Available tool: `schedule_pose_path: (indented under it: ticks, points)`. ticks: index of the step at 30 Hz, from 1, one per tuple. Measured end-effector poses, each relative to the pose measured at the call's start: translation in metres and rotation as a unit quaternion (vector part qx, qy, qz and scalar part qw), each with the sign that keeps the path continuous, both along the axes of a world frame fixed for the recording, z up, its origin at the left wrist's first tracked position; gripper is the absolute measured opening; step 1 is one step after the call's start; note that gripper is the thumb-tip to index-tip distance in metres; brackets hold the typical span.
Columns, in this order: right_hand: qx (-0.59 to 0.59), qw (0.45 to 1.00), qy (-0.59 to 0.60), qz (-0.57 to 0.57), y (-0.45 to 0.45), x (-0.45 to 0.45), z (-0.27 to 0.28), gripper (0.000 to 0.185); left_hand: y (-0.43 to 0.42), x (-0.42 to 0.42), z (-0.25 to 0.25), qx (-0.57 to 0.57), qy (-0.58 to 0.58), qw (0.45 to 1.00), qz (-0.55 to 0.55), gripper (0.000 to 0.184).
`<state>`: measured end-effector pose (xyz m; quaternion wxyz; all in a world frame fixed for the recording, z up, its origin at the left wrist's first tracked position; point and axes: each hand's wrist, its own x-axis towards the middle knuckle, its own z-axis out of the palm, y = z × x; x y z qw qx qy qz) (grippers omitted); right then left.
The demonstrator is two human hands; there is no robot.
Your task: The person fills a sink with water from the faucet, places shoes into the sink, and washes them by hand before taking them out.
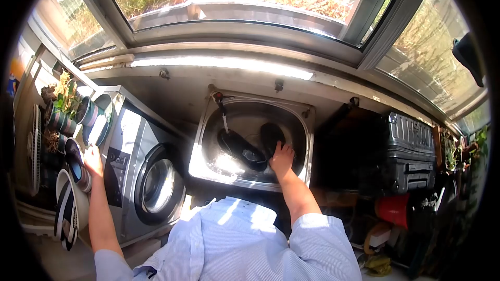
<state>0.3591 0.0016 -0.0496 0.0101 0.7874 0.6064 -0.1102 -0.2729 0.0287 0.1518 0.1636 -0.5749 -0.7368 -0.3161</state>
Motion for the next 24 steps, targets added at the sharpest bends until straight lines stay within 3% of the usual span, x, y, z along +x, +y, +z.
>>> schedule_pose_path:
  ticks: [1,2,4,6,8,11,14,15,16,17,19,20,22,24]
  points:
    - [0.138,0.986,-0.033,0.089,0.002,-0.004,-0.004,0.071,0.000,0.000,0.000,-0.007,0.005,1.000,0.002,0.034]
    - [0.131,0.980,0.081,0.128,0.007,-0.009,-0.010,0.057,-0.001,-0.001,0.000,-0.015,0.011,1.000,0.005,0.034]
    - [-0.027,0.960,0.206,0.188,0.010,-0.034,0.002,0.053,-0.002,0.000,-0.001,-0.016,0.002,1.000,0.008,0.034]
    - [-0.102,0.953,0.122,0.259,0.007,-0.049,-0.007,0.050,0.000,0.003,0.001,-0.012,-0.005,1.000,0.010,0.034]
    - [-0.130,0.960,0.074,0.238,0.002,-0.060,-0.033,0.041,-0.001,0.002,0.001,-0.016,-0.015,1.000,0.005,0.035]
    - [-0.109,0.957,0.205,0.175,-0.004,-0.063,-0.041,0.030,-0.001,-0.002,-0.002,-0.005,0.010,1.000,0.011,0.035]
    - [-0.111,0.962,0.226,0.109,0.008,-0.057,-0.025,0.030,0.000,0.009,0.002,-0.002,-0.001,1.000,0.020,0.035]
    - [-0.060,0.955,0.276,0.089,0.010,-0.051,-0.024,0.029,-0.002,0.010,0.004,-0.002,0.002,1.000,0.021,0.035]
    - [0.076,0.938,0.328,0.081,0.013,-0.043,-0.063,0.024,-0.003,0.011,0.003,-0.005,0.001,1.000,0.021,0.035]
    - [0.048,0.918,0.376,0.112,0.021,-0.028,-0.085,0.021,-0.003,0.012,0.003,-0.001,0.001,1.000,0.028,0.035]
    - [-0.104,0.753,0.633,-0.144,0.021,-0.037,-0.013,0.012,-0.003,0.012,0.005,-0.010,-0.007,0.999,0.037,0.034]
    - [-0.104,0.752,0.634,-0.146,0.024,-0.032,-0.016,0.012,-0.004,0.014,0.007,-0.011,-0.006,0.999,0.036,0.034]
    - [-0.264,0.698,0.625,-0.230,0.033,-0.013,-0.038,0.013,-0.004,0.019,0.011,-0.029,-0.031,0.998,0.047,0.034]
    - [-0.237,0.708,0.629,-0.217,0.032,-0.005,-0.067,0.016,-0.003,0.014,0.007,-0.015,-0.012,0.999,0.038,0.034]
